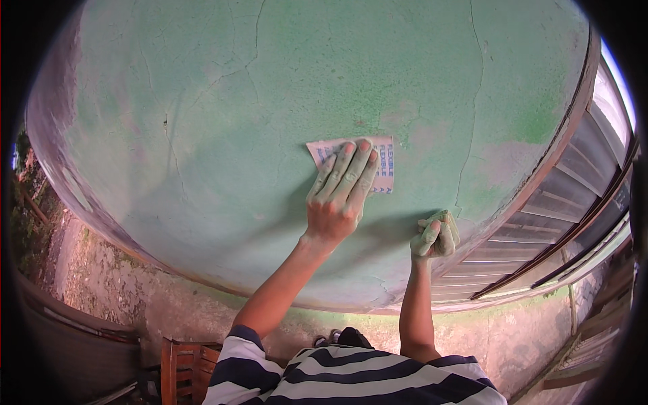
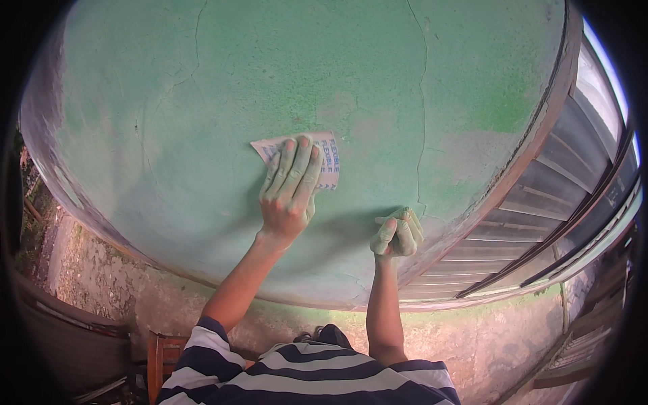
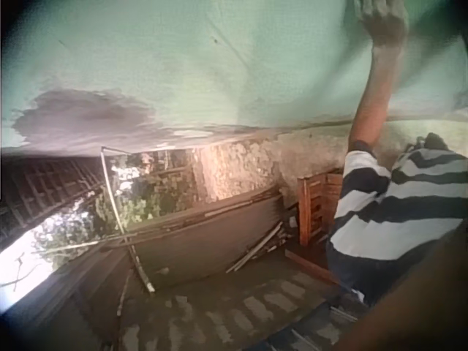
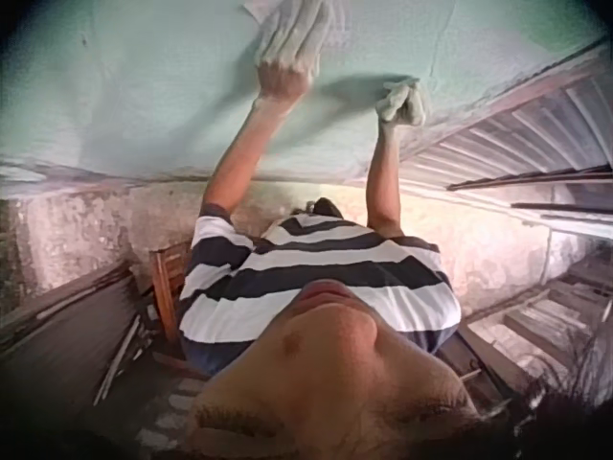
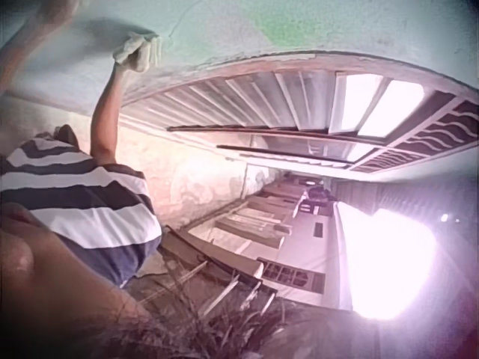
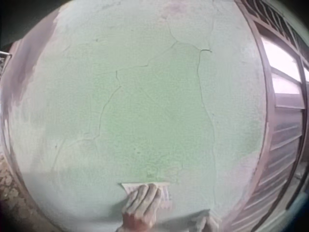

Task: The person uses a piece of sandpaper to sand a green exterior wall, moving the sandpaper in circular and linear motions while resting one hand on the wall for stability.

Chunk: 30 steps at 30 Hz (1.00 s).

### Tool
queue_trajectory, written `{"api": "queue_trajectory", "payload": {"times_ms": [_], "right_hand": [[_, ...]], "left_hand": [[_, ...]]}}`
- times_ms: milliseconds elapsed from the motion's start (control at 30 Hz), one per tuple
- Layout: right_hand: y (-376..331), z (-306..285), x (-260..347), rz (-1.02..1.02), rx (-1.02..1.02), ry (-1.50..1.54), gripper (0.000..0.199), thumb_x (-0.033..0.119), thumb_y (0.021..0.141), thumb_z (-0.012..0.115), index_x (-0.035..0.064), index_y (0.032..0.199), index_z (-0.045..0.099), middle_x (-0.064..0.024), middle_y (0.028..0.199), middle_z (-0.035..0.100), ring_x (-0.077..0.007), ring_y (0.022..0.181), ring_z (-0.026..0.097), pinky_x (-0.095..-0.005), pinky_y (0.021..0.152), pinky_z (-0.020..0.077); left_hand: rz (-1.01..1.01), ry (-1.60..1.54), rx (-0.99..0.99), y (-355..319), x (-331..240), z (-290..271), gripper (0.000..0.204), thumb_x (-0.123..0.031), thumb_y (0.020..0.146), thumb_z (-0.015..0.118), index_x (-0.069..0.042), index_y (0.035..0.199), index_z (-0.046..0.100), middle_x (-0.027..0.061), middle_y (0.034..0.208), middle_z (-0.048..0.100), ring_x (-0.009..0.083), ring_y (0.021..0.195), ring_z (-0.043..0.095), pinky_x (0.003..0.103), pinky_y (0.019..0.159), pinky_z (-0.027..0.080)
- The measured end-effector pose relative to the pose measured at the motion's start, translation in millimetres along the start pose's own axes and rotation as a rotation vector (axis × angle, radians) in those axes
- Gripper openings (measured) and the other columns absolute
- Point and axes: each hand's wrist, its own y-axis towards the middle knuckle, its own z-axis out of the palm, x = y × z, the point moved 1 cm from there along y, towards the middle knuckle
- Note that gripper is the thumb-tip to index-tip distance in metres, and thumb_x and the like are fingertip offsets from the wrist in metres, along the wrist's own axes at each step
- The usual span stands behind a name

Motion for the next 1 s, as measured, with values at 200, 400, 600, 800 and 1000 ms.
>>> {"api": "queue_trajectory", "payload": {"times_ms": [200, 400, 600, 800, 1000], "right_hand": [[-4, -5, -9, -0.024, -0.055, 0.002, 0.035, 0.007, 0.090, 0.053, -0.0004, 0.056, 0.051, -0.0054, 0.048, 0.051, -0.0152, 0.041, 0.043, -0.0274, 0.040, 0.0281], [1, -4, -3, -0.016, -0.027, -0.017, 0.033, 0.006, 0.088, 0.054, 0.0008, 0.055, 0.050, -0.0048, 0.047, 0.051, -0.0148, 0.041, 0.044, -0.0270, 0.040, 0.0297], [-5, -3, -6, -0.046, -0.037, -0.038, 0.030, 0.006, 0.086, 0.053, 0.0008, 0.056, 0.051, -0.0046, 0.047, 0.051, -0.0148, 0.041, 0.043, -0.0268, 0.040, 0.0292], [-6, -5, -9, -0.071, -0.032, -0.034, 0.029, 0.006, 0.085, 0.053, 0.0008, 0.056, 0.051, -0.0045, 0.047, 0.051, -0.0147, 0.041, 0.043, -0.0270, 0.040, 0.0293], [0, -2, -7, -0.117, 0.035, -0.070, 0.028, 0.004, 0.083, 0.053, 0.0019, 0.056, 0.052, -0.0042, 0.047, 0.051, -0.0155, 0.040, 0.043, -0.0272, 0.039, 0.0295]], "left_hand": [[-0.003, -0.046, -0.180, 90, 15, -9, 0.053, -0.005, 0.086, 0.057, -0.002, 0.138, 0.051, 0.0132, 0.147, 0.046, 0.0342, 0.136, 0.042, 0.047, 0.108, 0.039], [0.033, -0.025, 0.027, -67, -8, 22, 0.037, -0.008, 0.089, 0.053, -0.009, 0.124, 0.066, 0.0079, 0.134, 0.060, 0.0236, 0.129, 0.052, 0.039, 0.106, 0.041], [0.020, 0.007, -0.073, 36, 10, -3, 0.042, -0.008, 0.088, 0.054, -0.004, 0.129, 0.061, 0.0127, 0.139, 0.054, 0.0293, 0.130, 0.051, 0.043, 0.105, 0.042], [-0.007, -0.008, -0.126, 44, 10, 2, 0.041, -0.008, 0.088, 0.054, -0.004, 0.128, 0.062, 0.0120, 0.139, 0.055, 0.0302, 0.130, 0.051, 0.043, 0.106, 0.041], [0.008, -0.036, 0.013, -68, -5, 21, 0.034, -0.009, 0.088, 0.055, -0.011, 0.119, 0.070, 0.0057, 0.133, 0.061, 0.0229, 0.127, 0.054, 0.036, 0.104, 0.042]]}}
